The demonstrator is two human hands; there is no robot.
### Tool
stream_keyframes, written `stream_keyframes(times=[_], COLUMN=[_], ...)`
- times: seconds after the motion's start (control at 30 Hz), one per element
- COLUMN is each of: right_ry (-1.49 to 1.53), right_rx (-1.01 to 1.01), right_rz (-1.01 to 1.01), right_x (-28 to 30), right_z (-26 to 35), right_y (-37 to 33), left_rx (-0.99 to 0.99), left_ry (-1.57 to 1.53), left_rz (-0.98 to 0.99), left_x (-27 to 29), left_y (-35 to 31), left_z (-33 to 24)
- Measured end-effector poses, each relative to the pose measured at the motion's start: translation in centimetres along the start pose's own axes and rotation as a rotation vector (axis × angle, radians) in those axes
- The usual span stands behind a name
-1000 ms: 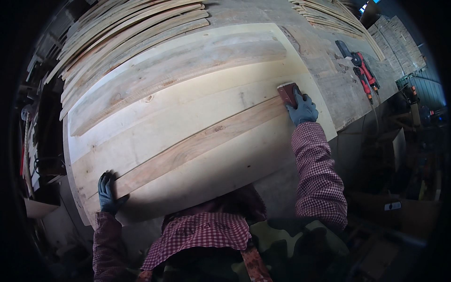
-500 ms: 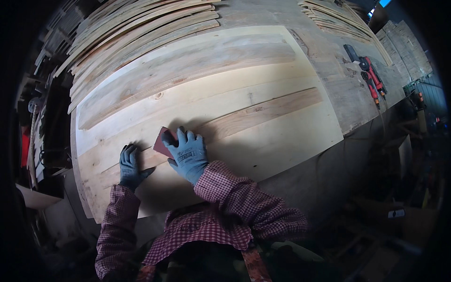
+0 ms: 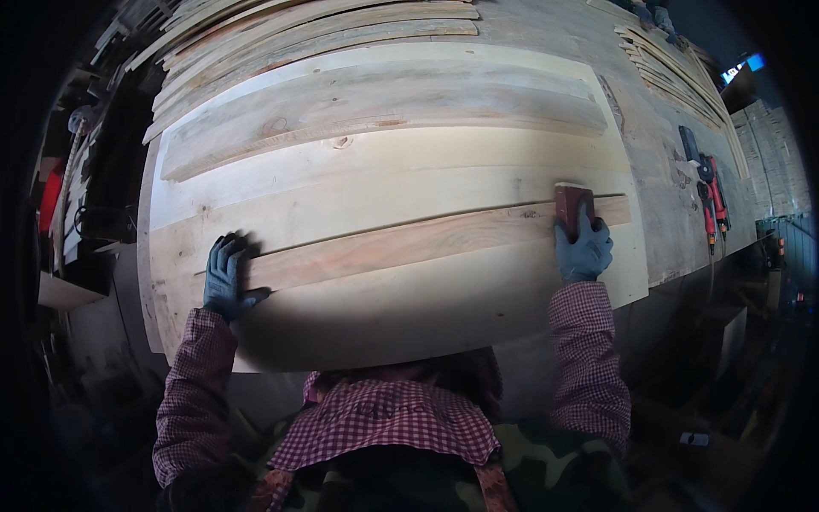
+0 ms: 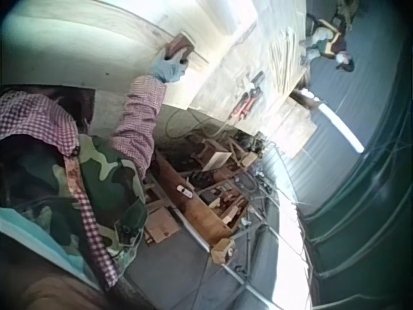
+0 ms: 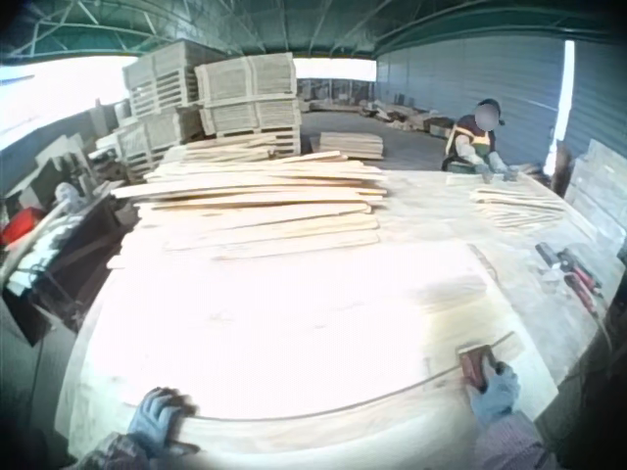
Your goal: The person sands a wooden plank on a workbench using a sanding block. They repeatedly rub the surface and edges of the plank with the sanding block, occasionally repositioning the plank to access different areas.
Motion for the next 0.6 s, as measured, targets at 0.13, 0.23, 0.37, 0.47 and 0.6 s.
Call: stream_keyframes(times=[0.13,0.23,0.37,0.47,0.6], right_ry=[0.328,0.445,0.383,0.440,0.303], right_rx=[0.742,1.040,1.157,1.126,1.026], right_rz=[0.138,0.225,0.458,0.327,0.120], right_x=[1.5,1.5,1.3,2.2,3.2], right_z=[24.0,36.2,39.3,31.1,15.0], right_y=[-12.8,-21.1,-22.7,-17.9,-8.2], left_rx=[-0.008,0.030,0.075,0.072,0.020], left_ry=[0.006,-0.019,-0.033,-0.036,-0.049], left_rz=[-0.025,-0.016,0.018,-0.009,-0.034], left_x=[0.6,0.2,-0.5,0.5,0.6], left_y=[-0.6,-0.1,-0.1,-0.6,-0.1], left_z=[0.3,0.7,1.7,1.0,0.6])
Point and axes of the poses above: each hand's wrist, its own y-axis towards the middle knuckle, its own x-axis out of the back of the hand, z = x × y, the point moved 7 cm from there along y, towards the middle knuckle, and after that the axes turned 7 degrees about y, right-handed, at the moved point
